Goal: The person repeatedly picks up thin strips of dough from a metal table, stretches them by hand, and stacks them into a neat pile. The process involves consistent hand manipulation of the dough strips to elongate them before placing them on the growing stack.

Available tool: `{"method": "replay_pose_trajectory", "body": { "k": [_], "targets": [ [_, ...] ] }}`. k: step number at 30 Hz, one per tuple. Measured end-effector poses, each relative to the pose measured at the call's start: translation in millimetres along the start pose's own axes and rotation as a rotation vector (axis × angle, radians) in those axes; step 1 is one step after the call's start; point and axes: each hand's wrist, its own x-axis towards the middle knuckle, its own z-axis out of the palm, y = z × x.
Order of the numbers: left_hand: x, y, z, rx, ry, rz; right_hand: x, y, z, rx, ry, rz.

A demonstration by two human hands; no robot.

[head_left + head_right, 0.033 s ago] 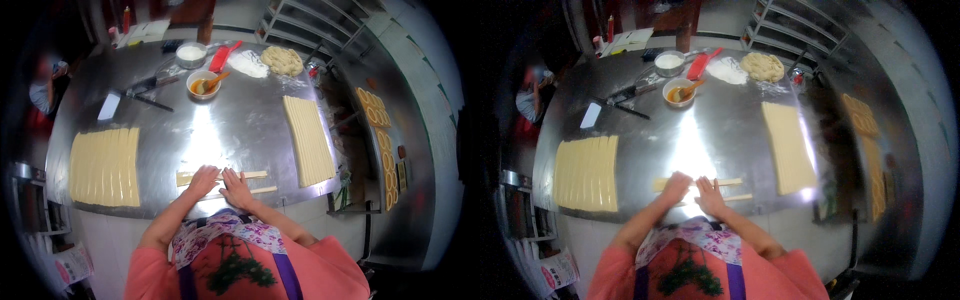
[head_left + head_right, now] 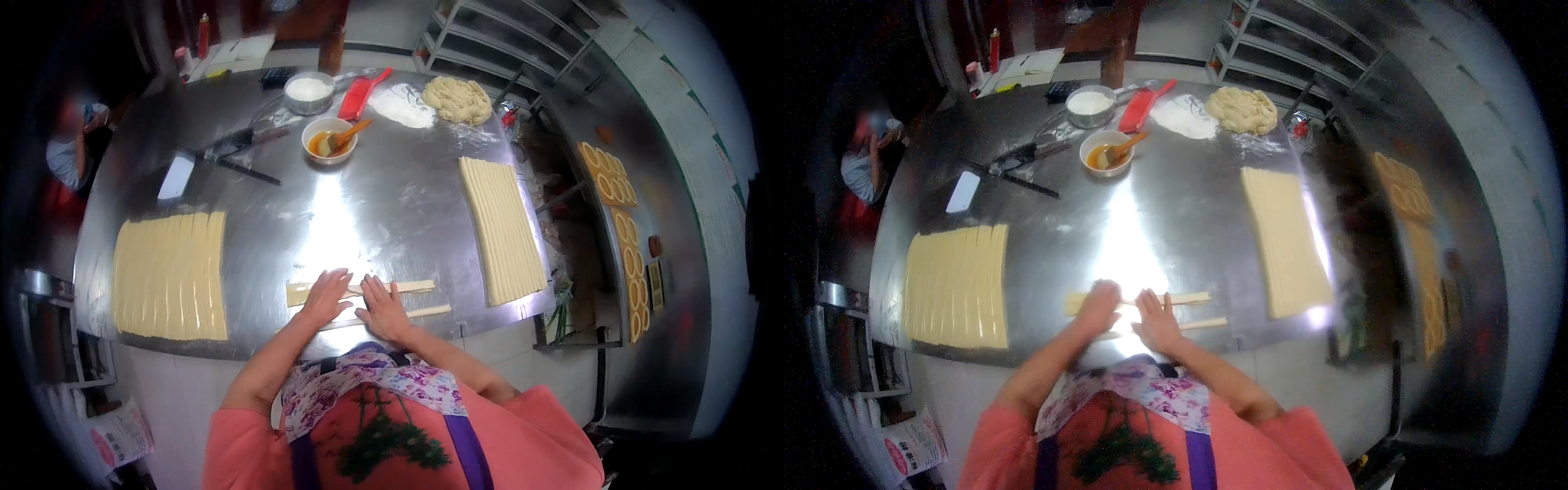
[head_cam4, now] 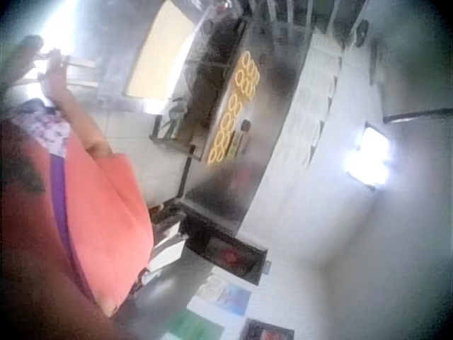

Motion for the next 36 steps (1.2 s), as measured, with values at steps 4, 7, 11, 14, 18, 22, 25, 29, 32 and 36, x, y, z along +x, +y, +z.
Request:
{"method": "replay_pose_trajectory", "body": {
  "k": [4, 7, 11, 14, 18, 22, 25, 29, 32, 36],
  "targets": [
    [-11, -24, 8, 0.118, -0.406, -0.159, 6, -25, -1, 0.052, 0.0, -0.068],
    [-15, -28, 13, 0.114, -0.3, -0.025, 7, -17, 8, 0.007, 0.024, -0.122],
    [-13, -14, -20, 0.017, 0.034, 0.018, 11, -17, 0, 0.048, -0.038, -0.083],
    [-33, -41, -17, 0.028, 0.016, 0.032, 20, -36, -3, 0.051, 0.015, -0.121],
    [-44, -49, 5, 0.074, 0.058, 0.023, 22, -39, 17, 0.04, -0.022, -0.182],
    [-41, -46, -35, 0.029, 0.253, 0.111, 21, -43, 0, -0.066, -0.03, -0.17],
    [-60, -62, -38, -0.069, 0.17, 0.092, 26, -60, -8, -0.071, -0.01, -0.176],
    [-69, -65, -32, 0.085, -0.102, 0.01, 29, -71, 9, -0.034, 0.04, -0.285],
    [-67, -57, -45, -0.037, 0.249, 0.067, 29, -62, 13, -0.037, 0.083, -0.321],
    [-90, -70, -59, 0.028, 0.194, 0.029, 31, -66, 9, -0.052, 0.094, -0.326]
  ]
}}
